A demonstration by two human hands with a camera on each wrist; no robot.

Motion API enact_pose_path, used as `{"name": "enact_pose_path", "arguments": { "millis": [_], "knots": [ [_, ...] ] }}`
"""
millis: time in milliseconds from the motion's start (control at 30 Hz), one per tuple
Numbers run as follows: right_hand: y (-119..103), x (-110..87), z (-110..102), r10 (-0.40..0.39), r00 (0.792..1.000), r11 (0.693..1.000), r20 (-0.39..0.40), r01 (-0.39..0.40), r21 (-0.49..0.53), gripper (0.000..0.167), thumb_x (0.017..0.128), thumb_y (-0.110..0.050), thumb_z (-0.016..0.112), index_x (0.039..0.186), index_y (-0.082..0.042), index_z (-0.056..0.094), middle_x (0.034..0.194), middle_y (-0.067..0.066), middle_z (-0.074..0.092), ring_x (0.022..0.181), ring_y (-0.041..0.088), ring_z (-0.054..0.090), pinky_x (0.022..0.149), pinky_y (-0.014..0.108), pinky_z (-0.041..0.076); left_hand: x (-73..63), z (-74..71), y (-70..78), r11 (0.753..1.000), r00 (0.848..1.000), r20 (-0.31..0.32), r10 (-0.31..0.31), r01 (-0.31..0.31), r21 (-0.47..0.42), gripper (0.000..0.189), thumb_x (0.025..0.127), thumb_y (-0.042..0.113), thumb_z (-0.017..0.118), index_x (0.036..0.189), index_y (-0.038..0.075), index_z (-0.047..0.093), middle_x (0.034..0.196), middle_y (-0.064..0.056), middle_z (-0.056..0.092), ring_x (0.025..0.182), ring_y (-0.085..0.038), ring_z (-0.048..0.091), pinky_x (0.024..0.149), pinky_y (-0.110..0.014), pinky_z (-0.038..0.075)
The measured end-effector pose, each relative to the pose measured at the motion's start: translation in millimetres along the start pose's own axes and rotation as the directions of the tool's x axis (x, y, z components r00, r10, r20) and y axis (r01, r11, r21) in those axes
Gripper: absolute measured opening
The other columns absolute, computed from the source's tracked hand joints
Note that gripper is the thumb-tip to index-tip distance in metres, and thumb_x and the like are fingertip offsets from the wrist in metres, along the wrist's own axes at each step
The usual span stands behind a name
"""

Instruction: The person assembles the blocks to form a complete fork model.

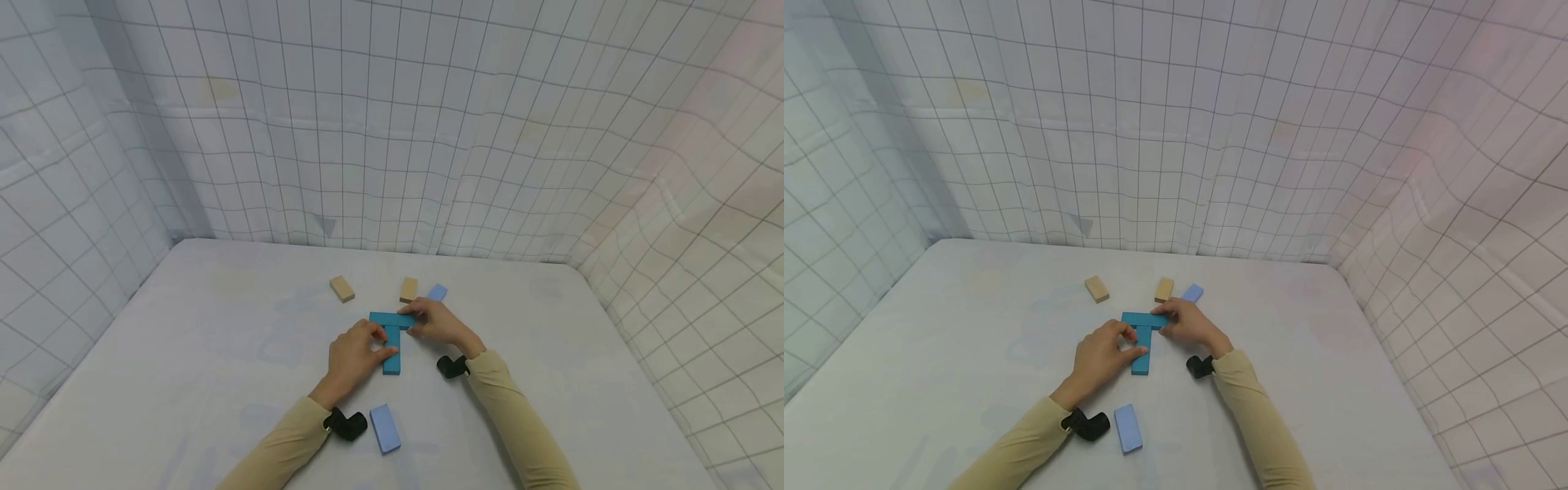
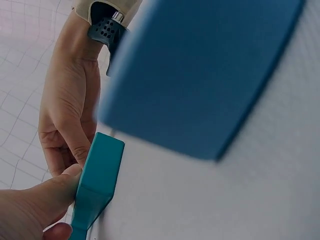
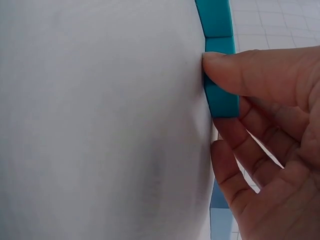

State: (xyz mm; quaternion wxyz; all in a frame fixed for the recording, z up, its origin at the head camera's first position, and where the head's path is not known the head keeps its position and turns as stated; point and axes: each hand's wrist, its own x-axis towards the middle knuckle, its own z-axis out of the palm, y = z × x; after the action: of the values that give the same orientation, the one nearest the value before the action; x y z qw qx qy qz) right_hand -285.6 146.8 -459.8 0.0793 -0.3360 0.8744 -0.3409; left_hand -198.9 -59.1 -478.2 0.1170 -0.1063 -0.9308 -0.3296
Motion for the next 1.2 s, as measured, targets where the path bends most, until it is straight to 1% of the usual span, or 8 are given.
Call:
{"name": "enact_pose_path", "arguments": {
  "millis": [167, 367, 567, 700, 833, 967, 1067, 1200],
  "knots": [
    [0.3, -0.7, -0.2, -0.014, 1.000, 1.000, -0.003, 0.014, -0.008, 0.036, 0.083, -0.001, 0.071, 0.119, -0.003, 0.065, 0.115, 0.008, 0.060, 0.101, 0.020, 0.056, 0.088, 0.035, 0.044, 0.4, 0.6, 2.0, 0.994, 0.996, -0.028, 0.083, -0.081, 0.078, 0.028, 0.075, 0.043, 0.078, 0.085, 0.020, 0.066, 0.084, 0.004, 0.058, 0.061, -0.009, 0.051, 0.047, -0.025, 0.038],
    [0.6, -1.3, -0.6, -0.006, 1.000, 1.000, 0.002, 0.006, -0.018, 0.036, 0.084, -0.002, 0.071, 0.119, -0.005, 0.065, 0.114, 0.006, 0.060, 0.100, 0.019, 0.056, 0.088, 0.034, 0.044, 2.1, 2.4, 4.9, 0.961, 0.980, -0.030, 0.198, -0.188, 0.203, 0.018, 0.076, 0.041, 0.078, 0.080, 0.025, 0.071, 0.087, 0.009, 0.063, 0.076, -0.013, 0.054, 0.048, -0.027, 0.044],
    [1.5, -1.8, -1.9, 0.003, 1.000, 1.000, 0.001, -0.003, -0.022, 0.036, 0.083, -0.002, 0.071, 0.119, -0.005, 0.065, 0.114, 0.006, 0.060, 0.099, 0.018, 0.056, 0.088, 0.032, 0.044, 3.9, 2.9, 8.9, 0.899, 0.943, -0.031, 0.331, -0.305, 0.315, 0.015, 0.077, 0.037, 0.078, 0.079, 0.023, 0.076, 0.081, 0.009, 0.067, 0.073, -0.013, 0.051, 0.060, -0.027, 0.046],
    [2.9, -2.0, -2.5, -0.007, 1.000, 1.000, -0.003, 0.007, -0.022, 0.036, 0.083, -0.002, 0.071, 0.119, -0.005, 0.065, 0.113, 0.006, 0.060, 0.097, 0.017, 0.056, 0.086, 0.031, 0.045, 5.2, 0.0, 10.3, 0.863, 0.920, 0.013, 0.392, -0.373, 0.341, 0.012, 0.079, 0.035, 0.077, 0.077, 0.023, 0.077, 0.083, 0.009, 0.068, 0.073, -0.014, 0.049, 0.067, -0.029, 0.041],
    [2.8, -2.4, -3.3, -0.012, 1.000, 1.000, -0.002, 0.012, -0.017, 0.036, 0.083, -0.002, 0.071, 0.118, -0.005, 0.065, 0.113, 0.006, 0.060, 0.097, 0.017, 0.056, 0.086, 0.032, 0.045, 6.3, -4.5, 7.1, 0.841, 0.903, 0.082, 0.422, -0.423, 0.336, 0.012, 0.082, 0.036, 0.074, 0.082, 0.025, 0.078, 0.087, 0.010, 0.068, 0.077, -0.014, 0.050, 0.070, -0.031, 0.039],
    [2.5, -1.6, -3.3, -0.014, 1.000, 1.000, 0.003, 0.014, -0.028, 0.035, 0.084, -0.002, 0.070, 0.119, -0.005, 0.065, 0.113, 0.007, 0.060, 0.098, 0.018, 0.056, 0.087, 0.033, 0.045, 6.4, -8.5, -1.5, 0.828, 0.882, 0.120, 0.456, -0.470, 0.307, 0.020, 0.080, 0.043, 0.073, 0.092, 0.027, 0.078, 0.092, 0.010, 0.067, 0.080, -0.014, 0.050, 0.070, -0.032, 0.040],
    [2.5, -0.9, -3.2, -0.014, 1.000, 0.999, 0.008, 0.015, -0.032, 0.035, 0.084, -0.003, 0.071, 0.119, -0.005, 0.065, 0.113, 0.006, 0.060, 0.098, 0.018, 0.056, 0.087, 0.032, 0.045, 5.7, -9.0, -9.3, 0.841, 0.872, 0.130, 0.471, -0.489, 0.232, 0.028, 0.079, 0.047, 0.072, 0.098, 0.027, 0.077, 0.093, 0.011, 0.065, 0.079, -0.012, 0.048, 0.067, -0.030, 0.040],
    [1.6, -0.2, -2.6, -0.027, 1.000, 0.999, 0.015, 0.028, -0.017, 0.035, 0.085, -0.004, 0.071, 0.119, -0.004, 0.065, 0.114, 0.007, 0.060, 0.100, 0.018, 0.056, 0.087, 0.033, 0.044, 4.2, -7.4, -18.9, 0.870, 0.871, 0.132, 0.472, -0.485, 0.091, 0.031, 0.081, 0.045, 0.072, 0.104, 0.025, 0.076, 0.092, 0.012, 0.060, 0.076, -0.007, 0.044, 0.064, -0.026, 0.038]
  ]
}}
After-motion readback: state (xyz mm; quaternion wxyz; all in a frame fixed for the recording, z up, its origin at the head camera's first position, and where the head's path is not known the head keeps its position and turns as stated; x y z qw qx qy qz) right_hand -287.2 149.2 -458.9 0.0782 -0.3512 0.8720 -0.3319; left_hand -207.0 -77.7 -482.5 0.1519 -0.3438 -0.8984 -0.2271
